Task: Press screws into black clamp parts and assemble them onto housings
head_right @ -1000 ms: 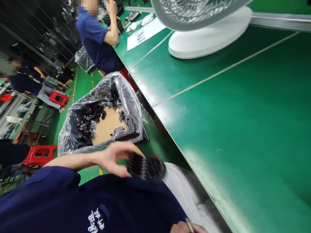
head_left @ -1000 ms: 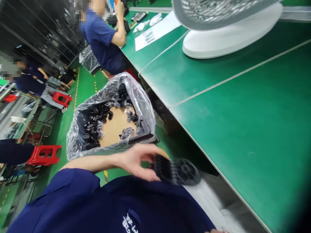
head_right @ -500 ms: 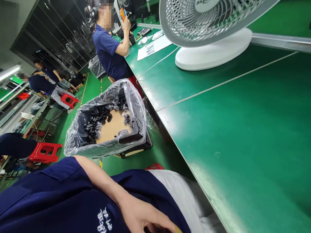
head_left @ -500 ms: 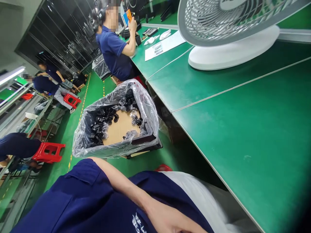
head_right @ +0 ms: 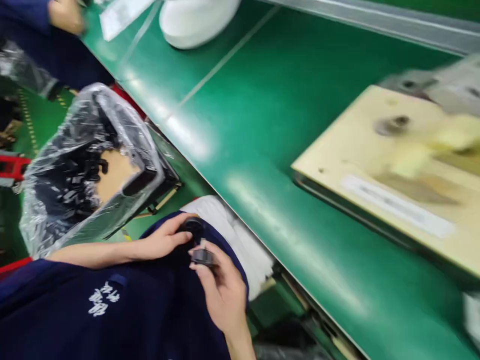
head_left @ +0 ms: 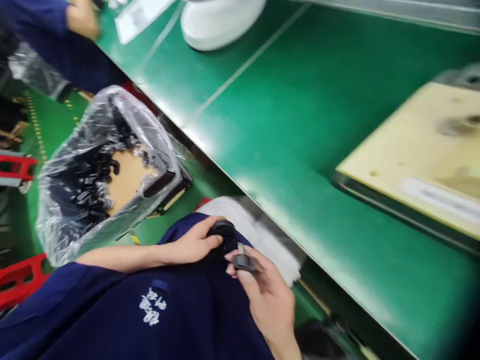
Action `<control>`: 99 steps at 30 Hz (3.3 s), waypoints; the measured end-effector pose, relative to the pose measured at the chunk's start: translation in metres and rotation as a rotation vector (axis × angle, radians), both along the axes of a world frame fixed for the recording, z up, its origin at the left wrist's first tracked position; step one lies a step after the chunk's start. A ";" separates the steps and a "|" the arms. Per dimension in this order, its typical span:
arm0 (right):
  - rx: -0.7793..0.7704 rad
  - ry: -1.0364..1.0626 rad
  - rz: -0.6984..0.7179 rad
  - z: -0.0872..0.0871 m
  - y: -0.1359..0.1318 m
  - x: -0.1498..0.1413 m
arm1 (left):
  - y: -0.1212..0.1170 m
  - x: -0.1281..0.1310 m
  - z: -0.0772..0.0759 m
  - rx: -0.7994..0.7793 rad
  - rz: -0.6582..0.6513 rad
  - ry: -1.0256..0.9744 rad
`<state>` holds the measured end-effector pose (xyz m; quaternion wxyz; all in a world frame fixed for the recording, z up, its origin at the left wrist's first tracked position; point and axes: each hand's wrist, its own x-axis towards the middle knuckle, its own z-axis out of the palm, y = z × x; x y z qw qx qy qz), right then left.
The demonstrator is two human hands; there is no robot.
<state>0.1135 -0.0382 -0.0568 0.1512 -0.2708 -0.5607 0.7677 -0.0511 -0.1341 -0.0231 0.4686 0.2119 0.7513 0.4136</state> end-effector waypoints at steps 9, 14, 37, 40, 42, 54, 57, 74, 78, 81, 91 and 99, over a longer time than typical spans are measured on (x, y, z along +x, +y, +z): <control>-0.127 0.036 0.109 0.004 0.002 -0.008 | -0.002 0.006 0.014 -0.029 -0.157 -0.062; 0.118 -0.126 -0.044 0.002 -0.006 -0.016 | -0.002 0.008 0.017 -0.087 -0.198 0.073; 1.281 -0.388 -0.730 0.071 0.174 0.039 | 0.006 0.045 0.020 0.192 -0.506 0.433; 1.513 -0.515 -0.410 0.072 0.231 0.030 | 0.003 0.045 0.014 0.162 -0.503 0.389; 1.551 -0.544 -0.263 0.068 0.252 0.022 | 0.003 0.044 0.011 0.138 -0.476 0.368; 1.640 -0.684 0.101 0.094 0.236 0.020 | 0.036 0.027 0.004 0.374 -0.485 0.560; 1.671 -0.552 -0.230 0.095 0.215 0.042 | 0.069 0.009 0.009 0.574 -0.409 0.733; 1.373 -0.834 -0.581 0.089 0.216 0.141 | 0.188 -0.043 0.001 0.732 -0.501 1.047; 1.162 -0.802 -0.533 0.088 0.222 0.102 | 0.222 -0.036 -0.003 0.728 -0.639 1.055; 0.993 -0.928 -0.400 0.085 0.226 0.064 | 0.234 -0.029 -0.009 0.679 -0.633 1.018; 0.915 -1.174 -0.482 0.081 0.215 0.026 | 0.243 -0.034 -0.018 0.699 -0.619 0.999; 1.098 -1.024 -0.412 0.086 0.179 0.033 | 0.237 -0.066 -0.001 0.614 -0.721 1.009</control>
